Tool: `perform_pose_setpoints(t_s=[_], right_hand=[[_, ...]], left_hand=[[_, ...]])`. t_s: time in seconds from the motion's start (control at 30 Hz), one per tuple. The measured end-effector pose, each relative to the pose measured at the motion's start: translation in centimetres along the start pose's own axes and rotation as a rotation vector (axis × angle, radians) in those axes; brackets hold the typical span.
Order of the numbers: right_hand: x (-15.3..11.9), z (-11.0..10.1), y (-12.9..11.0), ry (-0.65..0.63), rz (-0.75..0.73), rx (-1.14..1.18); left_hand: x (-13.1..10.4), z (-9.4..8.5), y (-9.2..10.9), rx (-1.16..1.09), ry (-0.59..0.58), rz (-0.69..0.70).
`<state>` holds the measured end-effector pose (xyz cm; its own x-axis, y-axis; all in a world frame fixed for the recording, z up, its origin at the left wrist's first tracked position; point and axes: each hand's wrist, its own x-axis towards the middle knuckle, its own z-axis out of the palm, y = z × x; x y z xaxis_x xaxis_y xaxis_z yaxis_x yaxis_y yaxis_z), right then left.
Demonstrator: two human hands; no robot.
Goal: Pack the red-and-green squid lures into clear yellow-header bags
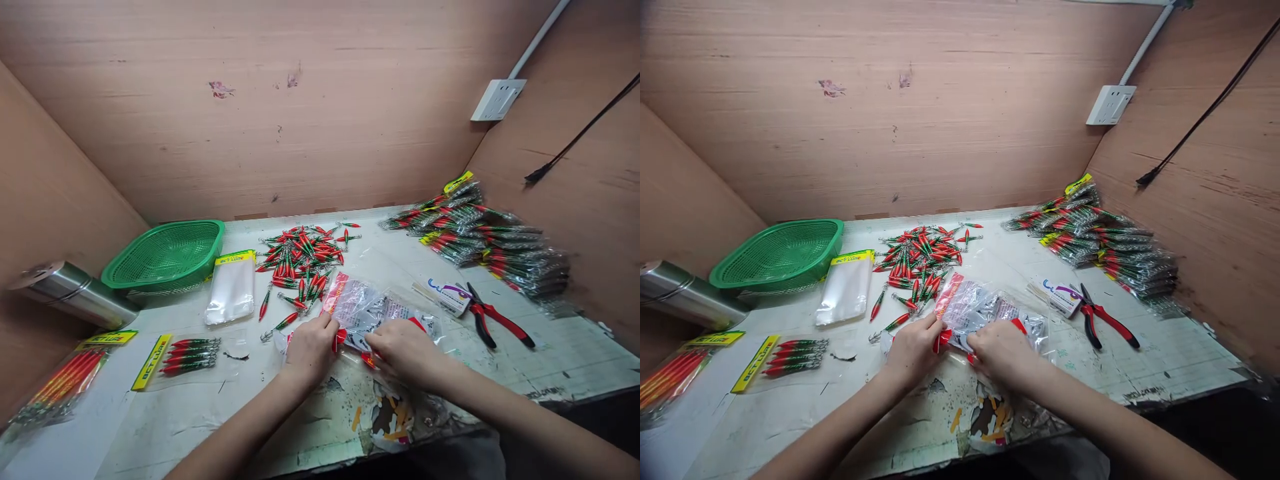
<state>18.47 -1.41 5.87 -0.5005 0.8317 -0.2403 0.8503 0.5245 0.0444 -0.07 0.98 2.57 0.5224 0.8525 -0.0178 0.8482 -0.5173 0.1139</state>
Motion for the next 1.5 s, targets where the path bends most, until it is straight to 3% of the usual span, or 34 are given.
perform_pose_setpoints(t_s=[0.1,0.17,0.4,0.6,0.67,0.77,0.87,0.93,1.0,1.1,1.2,1.3,1.43,1.5], right_hand=[[-0.7,-0.5,1.1,0.065,0.011,-0.007],[-0.6,-0.1,1.1,0.04,0.011,-0.044],[1.6,1.7,-1.9,0.011,-0.029,-0.109],[0.6,0.3,-0.9,0.05,-0.056,-0.087],[-0.4,-0.7,0.5,0.16,-0.075,-0.028],[-1.6,-2.2,2.7,0.449,-0.067,0.162],[-2.0,-3.8,4.1,0.709,0.069,0.393],[-1.9,-4.6,4.3,0.812,0.144,0.488],[-1.9,-5.4,4.2,0.858,0.158,0.535],[-2.6,-6.8,4.2,0.944,0.139,0.564],[-4.0,-8.6,4.9,1.097,0.084,0.503],[-4.6,-10.1,5.6,1.138,0.02,0.552],[-3.1,-10.5,5.0,1.06,-0.015,0.896],[-1.6,-10.1,4.6,1.062,-0.026,1.043]], left_hand=[[0.0,-0.1,0.4,-0.003,0.018,-0.018],[0.2,0.0,0.6,-0.005,0.022,-0.021],[0.5,0.7,0.4,-0.029,0.039,-0.022],[0.2,0.6,-0.2,-0.088,0.127,-0.014],[-0.2,0.1,-0.2,-0.127,0.174,0.003],[-1.2,-0.8,0.0,-0.202,0.268,0.046],[-1.9,-1.9,0.5,-0.372,0.477,0.109],[-2.0,-2.4,0.8,-0.458,0.543,0.099],[-1.9,-2.7,0.8,-0.448,0.457,0.008],[-1.6,-2.8,0.1,-0.399,0.221,-0.154],[-1.6,-2.7,-0.7,-0.407,0.109,-0.193],[-1.6,-3.2,-0.5,-0.499,0.245,-0.051],[-0.8,-4.2,1.1,-0.62,0.619,0.264],[-0.2,-4.6,1.4,-0.727,0.762,0.301]])
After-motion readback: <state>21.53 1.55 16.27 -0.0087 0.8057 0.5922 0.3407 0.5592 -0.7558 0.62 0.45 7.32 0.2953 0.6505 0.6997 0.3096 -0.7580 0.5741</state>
